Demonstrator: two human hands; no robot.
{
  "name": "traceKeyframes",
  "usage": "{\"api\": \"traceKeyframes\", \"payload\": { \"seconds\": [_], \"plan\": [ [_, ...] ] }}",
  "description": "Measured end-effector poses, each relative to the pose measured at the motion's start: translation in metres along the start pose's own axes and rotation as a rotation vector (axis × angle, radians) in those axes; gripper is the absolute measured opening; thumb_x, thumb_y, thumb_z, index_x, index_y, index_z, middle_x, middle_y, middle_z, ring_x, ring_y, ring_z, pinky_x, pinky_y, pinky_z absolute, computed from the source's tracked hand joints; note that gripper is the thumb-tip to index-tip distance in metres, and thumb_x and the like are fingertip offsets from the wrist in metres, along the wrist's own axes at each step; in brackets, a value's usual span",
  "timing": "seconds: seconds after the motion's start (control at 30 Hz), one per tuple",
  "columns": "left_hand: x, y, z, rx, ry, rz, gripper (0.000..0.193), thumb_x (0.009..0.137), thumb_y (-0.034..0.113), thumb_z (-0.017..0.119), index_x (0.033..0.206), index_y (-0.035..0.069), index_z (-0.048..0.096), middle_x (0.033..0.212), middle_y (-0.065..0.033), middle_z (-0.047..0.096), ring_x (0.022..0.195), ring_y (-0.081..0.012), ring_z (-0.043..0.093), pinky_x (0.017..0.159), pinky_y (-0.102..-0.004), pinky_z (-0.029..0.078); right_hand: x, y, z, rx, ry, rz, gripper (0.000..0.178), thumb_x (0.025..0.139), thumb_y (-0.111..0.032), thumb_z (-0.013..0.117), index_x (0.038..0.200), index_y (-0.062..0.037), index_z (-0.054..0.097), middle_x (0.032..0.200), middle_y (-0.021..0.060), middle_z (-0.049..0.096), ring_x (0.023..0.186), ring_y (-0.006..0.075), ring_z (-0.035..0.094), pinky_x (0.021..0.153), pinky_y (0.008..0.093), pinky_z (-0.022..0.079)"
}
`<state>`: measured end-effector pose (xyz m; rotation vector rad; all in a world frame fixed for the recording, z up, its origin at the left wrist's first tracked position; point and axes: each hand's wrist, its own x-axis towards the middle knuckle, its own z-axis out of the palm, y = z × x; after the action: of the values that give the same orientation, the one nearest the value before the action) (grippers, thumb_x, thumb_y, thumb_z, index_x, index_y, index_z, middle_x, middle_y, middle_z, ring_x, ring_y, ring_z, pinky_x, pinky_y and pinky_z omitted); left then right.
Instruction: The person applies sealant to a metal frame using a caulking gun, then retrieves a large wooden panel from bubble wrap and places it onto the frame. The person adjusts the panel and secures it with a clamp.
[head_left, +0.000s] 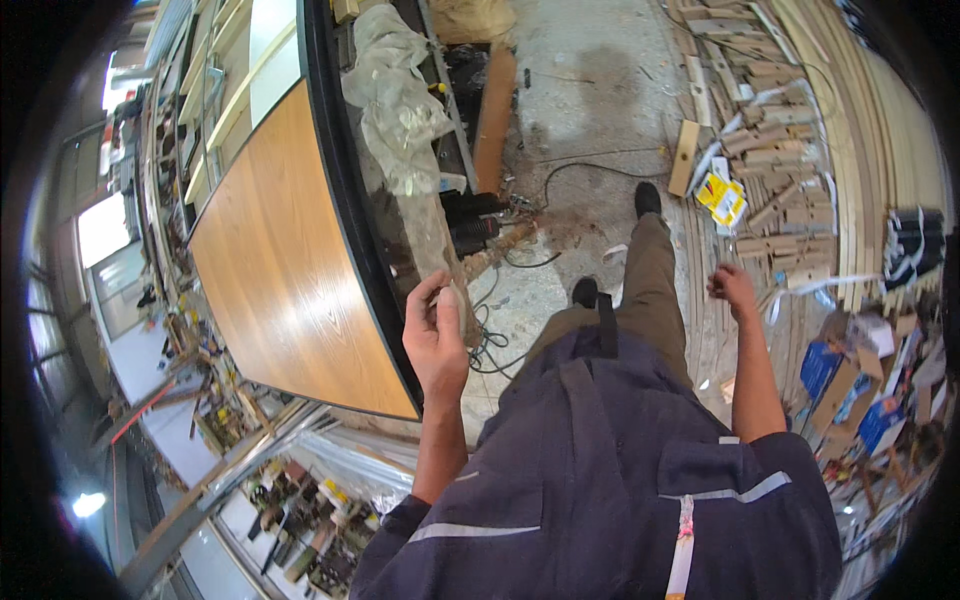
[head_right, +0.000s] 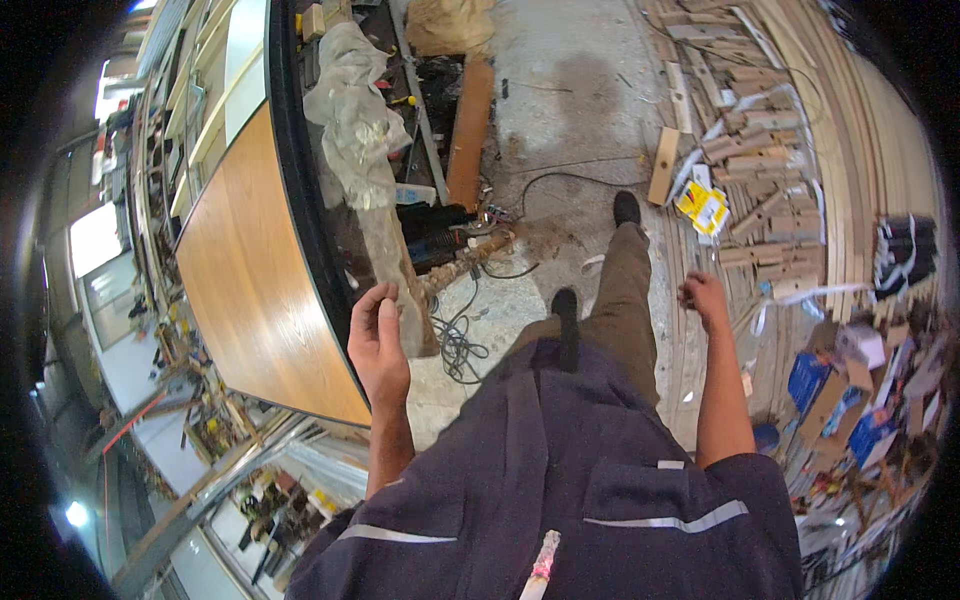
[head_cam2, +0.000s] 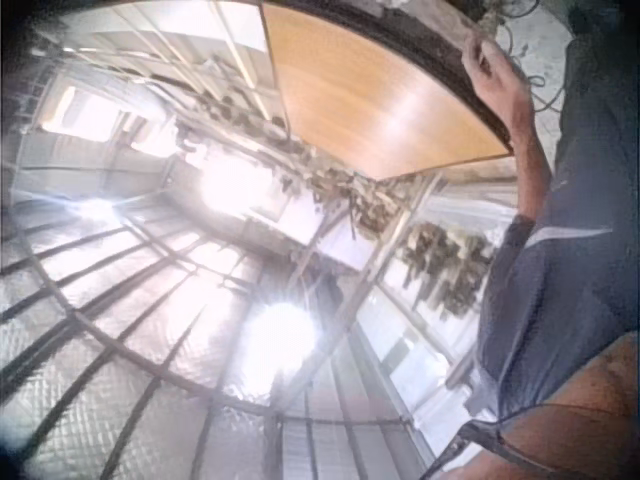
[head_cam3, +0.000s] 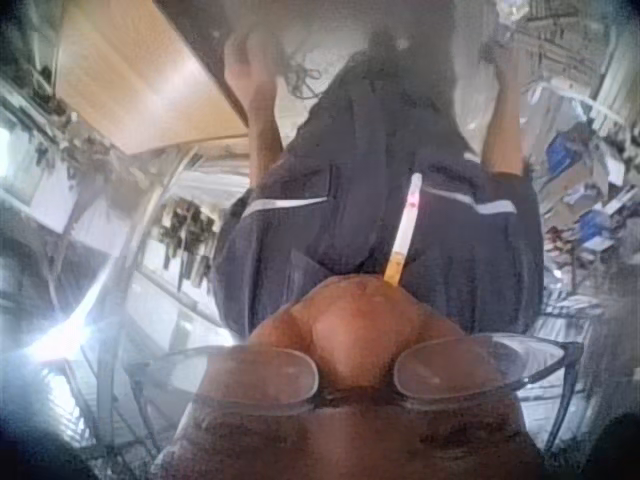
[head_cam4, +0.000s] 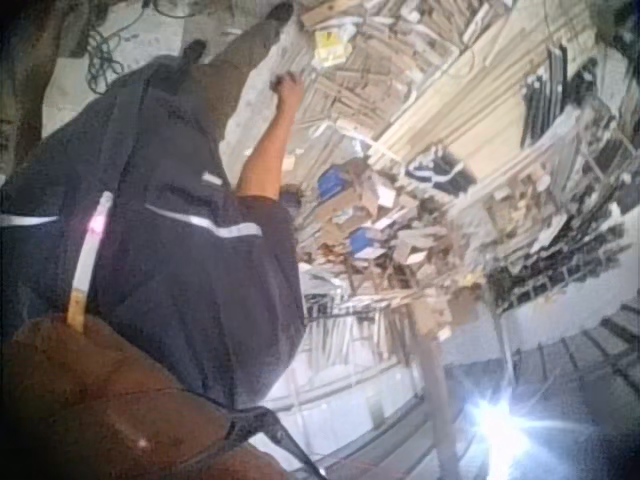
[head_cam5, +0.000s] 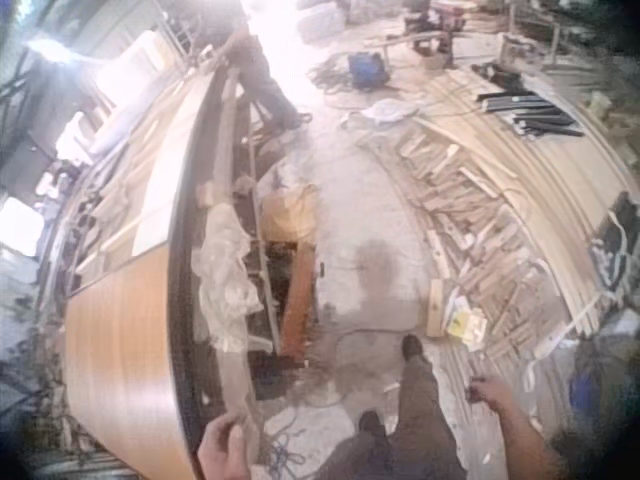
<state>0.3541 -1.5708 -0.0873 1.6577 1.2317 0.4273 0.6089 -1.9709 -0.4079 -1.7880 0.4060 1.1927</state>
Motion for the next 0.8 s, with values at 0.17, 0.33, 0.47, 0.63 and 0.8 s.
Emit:
{"api": "traceKeyframes", "payload": {
  "seconds": [0.17,0.33,0.47,0.63,0.8],
  "plan": [
    [0.079,0.031,0.047,0.240,0.150,0.107,0.041,0.101,0.011,0.056,0.139,-0.002,0.050,0.136,-0.0131,0.056,0.118,-0.0187,0.055,0.103,-0.0326,0.042,0.070,-0.167,0.049,0.031,-0.173,-0.109,0.032,0.091,-0.013,0.059,0.118,0.0037,0.064,0.085,0.0092,0.067,0.068,0.0175,0.066,0.061,0.0312,0.057],
    [0.192,0.049,0.081,0.588,0.201,0.348,0.053,0.099,0.015,0.061,0.146,0.000,0.042,0.151,-0.0203,0.043,0.143,-0.0325,0.037,0.116,-0.0422,0.029,0.141,-0.179,0.070,-0.012,-0.277,-0.028,0.034,0.093,-0.013,0.059,0.121,0.0048,0.063,0.083,0.0086,0.066,0.068,0.0164,0.065,0.062,0.0312,0.056],
    [0.264,0.059,0.086,0.883,0.202,0.405,0.061,0.097,0.018,0.064,0.150,0.003,0.038,0.155,-0.0238,0.036,0.147,-0.0392,0.028,0.119,-0.0480,0.025,0.183,-0.114,0.047,-0.260,-0.329,0.017,0.022,0.090,-0.007,0.057,0.107,0.0052,0.064,0.074,0.0086,0.065,0.062,0.0175,0.064,0.056,0.0317,0.053],
    [0.304,0.019,0.093,1.228,0.258,0.488,0.061,0.096,0.019,0.064,0.152,0.009,0.040,0.162,-0.0251,0.020,0.150,-0.0451,0.017,0.121,-0.0513,0.018,0.197,-0.076,0.008,-0.248,-0.305,0.251,0.018,0.087,-0.004,0.055,0.101,0.0044,0.063,0.072,0.0103,0.064,0.054,0.0195,0.063,0.046,0.0330,0.049],
    [0.318,-0.002,0.106,1.243,0.402,0.501,0.059,0.094,0.010,0.062,0.149,0.010,0.042,0.161,-0.0258,0.009,0.151,-0.0459,0.008,0.120,-0.0555,0.012,0.208,-0.121,0.003,-0.240,-0.232,0.286,0.025,0.086,-0.003,0.054,0.106,0.0067,0.064,0.072,0.0116,0.063,0.054,0.0196,0.062,0.045,0.0310,0.047]
  ]
}}
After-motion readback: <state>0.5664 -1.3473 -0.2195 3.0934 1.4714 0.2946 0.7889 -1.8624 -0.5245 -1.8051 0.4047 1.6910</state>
